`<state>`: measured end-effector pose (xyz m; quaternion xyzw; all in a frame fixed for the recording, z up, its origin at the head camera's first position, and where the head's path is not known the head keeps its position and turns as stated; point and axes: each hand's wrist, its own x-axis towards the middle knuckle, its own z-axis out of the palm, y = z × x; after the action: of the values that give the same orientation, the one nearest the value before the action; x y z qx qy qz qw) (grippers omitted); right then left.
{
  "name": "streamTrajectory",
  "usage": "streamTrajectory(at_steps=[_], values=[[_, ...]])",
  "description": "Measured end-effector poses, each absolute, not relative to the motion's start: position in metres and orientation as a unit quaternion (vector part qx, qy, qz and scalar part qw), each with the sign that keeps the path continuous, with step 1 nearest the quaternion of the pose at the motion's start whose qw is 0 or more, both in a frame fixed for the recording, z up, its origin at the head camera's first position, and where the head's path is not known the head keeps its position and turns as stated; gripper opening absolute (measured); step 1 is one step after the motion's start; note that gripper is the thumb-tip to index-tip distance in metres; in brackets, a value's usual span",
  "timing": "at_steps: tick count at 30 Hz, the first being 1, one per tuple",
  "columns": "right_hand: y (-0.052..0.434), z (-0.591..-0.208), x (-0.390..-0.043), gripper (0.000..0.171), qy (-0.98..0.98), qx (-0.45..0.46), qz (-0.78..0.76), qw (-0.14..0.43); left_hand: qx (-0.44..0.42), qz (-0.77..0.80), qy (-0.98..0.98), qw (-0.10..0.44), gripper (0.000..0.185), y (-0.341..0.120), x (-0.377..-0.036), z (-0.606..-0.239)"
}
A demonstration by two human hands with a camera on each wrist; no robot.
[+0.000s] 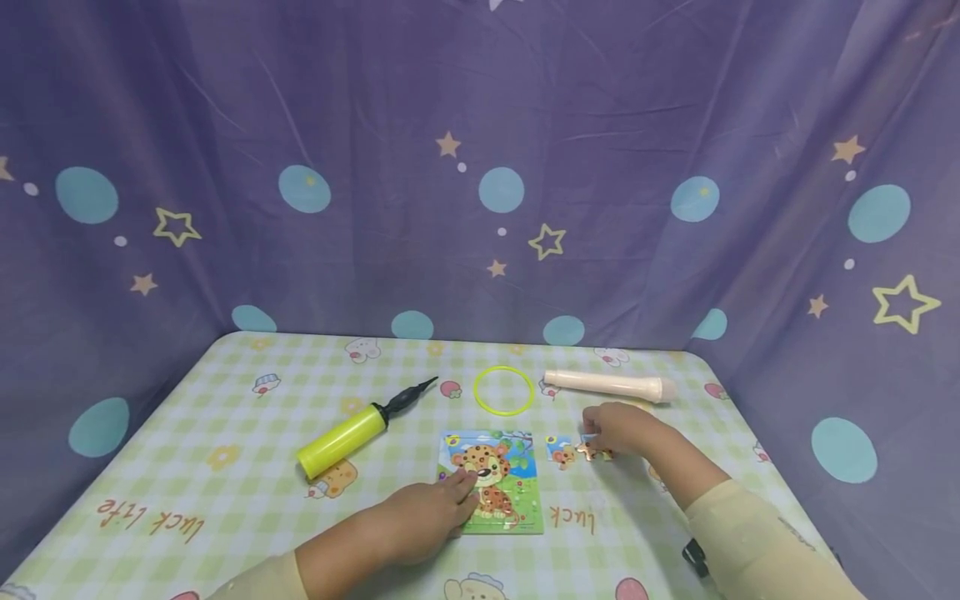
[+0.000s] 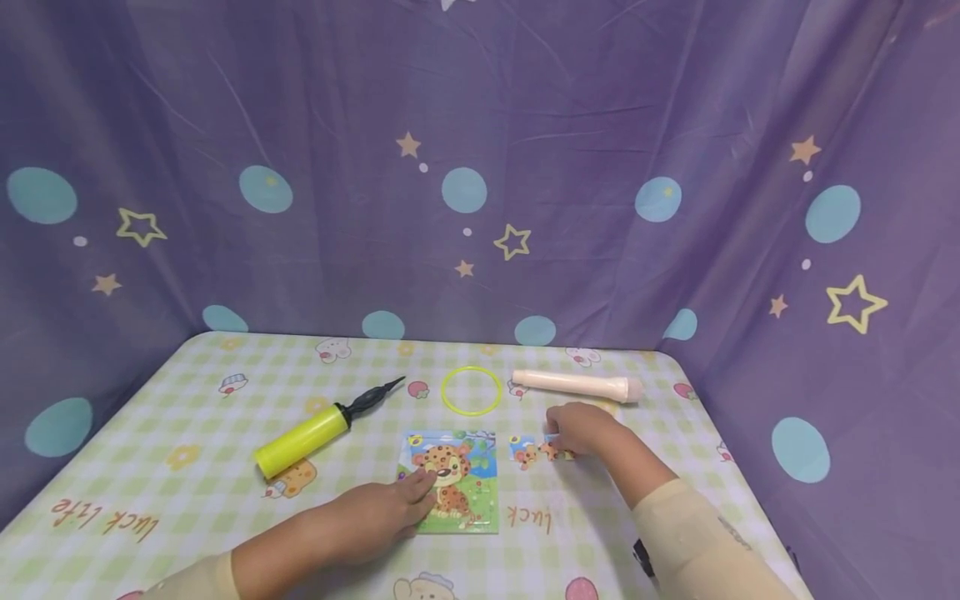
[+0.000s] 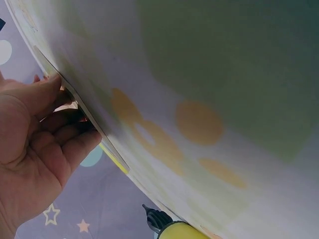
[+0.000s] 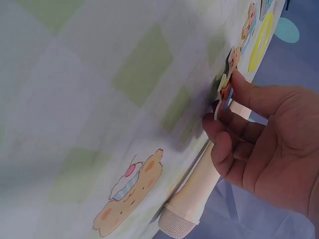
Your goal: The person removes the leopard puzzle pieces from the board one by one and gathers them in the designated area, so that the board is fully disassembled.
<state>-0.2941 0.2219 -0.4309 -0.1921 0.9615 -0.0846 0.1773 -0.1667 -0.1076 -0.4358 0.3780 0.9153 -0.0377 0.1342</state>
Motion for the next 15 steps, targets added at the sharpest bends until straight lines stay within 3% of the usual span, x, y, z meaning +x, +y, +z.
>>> streamTrajectory(at_steps=[15], values=[[0.2214,-0.4327,-0.2911,0.023,0.965,-0.186,-0.052,0.176,0.379,-0.041,0.915,0.132,0.051,-0.1069,-0.1662,-0.4358]])
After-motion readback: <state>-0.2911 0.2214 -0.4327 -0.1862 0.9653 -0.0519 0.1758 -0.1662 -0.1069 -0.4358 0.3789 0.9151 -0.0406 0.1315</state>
